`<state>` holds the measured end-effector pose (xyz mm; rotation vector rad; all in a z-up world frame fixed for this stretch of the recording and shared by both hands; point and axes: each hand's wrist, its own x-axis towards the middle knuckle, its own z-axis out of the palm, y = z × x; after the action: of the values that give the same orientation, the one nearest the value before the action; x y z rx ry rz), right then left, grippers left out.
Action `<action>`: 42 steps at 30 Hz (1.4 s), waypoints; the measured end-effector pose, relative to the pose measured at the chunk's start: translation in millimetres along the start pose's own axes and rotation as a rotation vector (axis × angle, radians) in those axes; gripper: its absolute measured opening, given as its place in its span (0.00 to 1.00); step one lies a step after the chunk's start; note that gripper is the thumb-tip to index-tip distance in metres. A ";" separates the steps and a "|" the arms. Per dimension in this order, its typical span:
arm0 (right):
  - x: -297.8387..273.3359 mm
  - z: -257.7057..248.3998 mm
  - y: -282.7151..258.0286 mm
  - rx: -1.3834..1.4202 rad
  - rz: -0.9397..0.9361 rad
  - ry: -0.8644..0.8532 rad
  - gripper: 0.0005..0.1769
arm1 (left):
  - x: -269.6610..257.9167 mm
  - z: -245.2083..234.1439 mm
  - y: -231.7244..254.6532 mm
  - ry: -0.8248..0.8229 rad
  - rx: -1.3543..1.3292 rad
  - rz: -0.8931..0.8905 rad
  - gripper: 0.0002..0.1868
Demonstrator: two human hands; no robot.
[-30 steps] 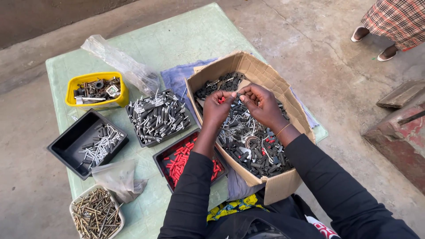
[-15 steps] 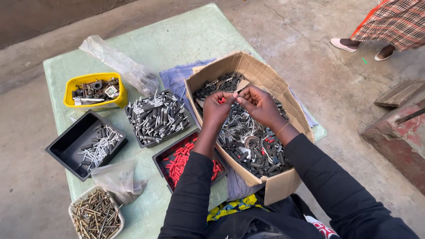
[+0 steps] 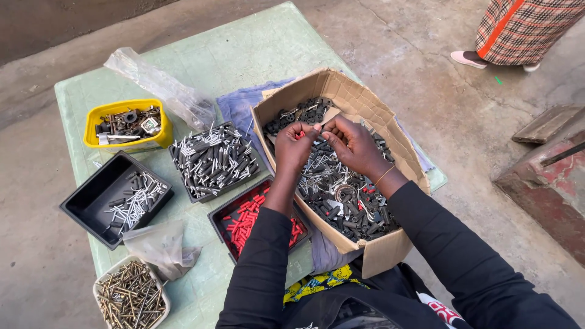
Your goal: The person sorts small metal hardware components from a large cardboard box into smaller containers on a table. They pick up individual items, such as screws and red plastic pieces, and place them into designated yellow, black, and red trays.
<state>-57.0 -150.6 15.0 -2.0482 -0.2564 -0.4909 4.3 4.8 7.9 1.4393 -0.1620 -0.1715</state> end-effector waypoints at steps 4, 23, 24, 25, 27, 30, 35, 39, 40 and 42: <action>1.5 -0.2 11.8 -0.032 -0.052 0.064 0.03 | -2.8 -2.0 11.5 0.031 0.021 0.002 0.06; -2.5 -8.6 52.3 0.021 0.167 0.176 0.17 | 9.4 -2.1 -3.9 -0.116 -0.498 -0.224 0.19; -2.7 -4.7 55.9 0.031 0.173 0.157 0.17 | 2.4 -3.1 9.8 -0.131 -0.606 -0.195 0.22; -5.9 -8.6 57.7 0.060 0.163 0.128 0.17 | -6.1 -9.4 20.5 -0.092 -0.595 -0.184 0.22; -14.0 -4.8 61.7 0.062 0.165 0.047 0.21 | -27.6 -29.8 40.0 -0.242 -0.676 -0.098 0.24; -11.1 -5.2 45.3 -0.023 0.131 0.010 0.18 | -65.8 -93.6 56.3 -0.253 -0.217 0.069 0.28; -4.4 -6.7 10.8 -0.066 0.230 -0.079 0.17 | -139.6 -153.2 76.9 -0.349 0.490 -0.284 0.26; -7.0 -25.9 -8.5 -0.020 0.237 -0.102 0.21 | -161.7 -163.9 82.3 -0.485 0.457 -0.357 0.36; -10.3 -31.6 -16.0 -0.024 0.238 -0.096 0.21 | -160.2 -165.4 85.4 -0.491 0.457 -0.354 0.36; -23.1 -49.9 -30.3 -0.054 0.184 0.009 0.18 | -157.5 -162.5 87.4 -0.391 0.387 -0.184 0.38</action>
<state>-100.9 -178.1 50.4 -2.0976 -0.0485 -0.3966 -113.1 206.7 73.3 1.7952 -0.3995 -0.6004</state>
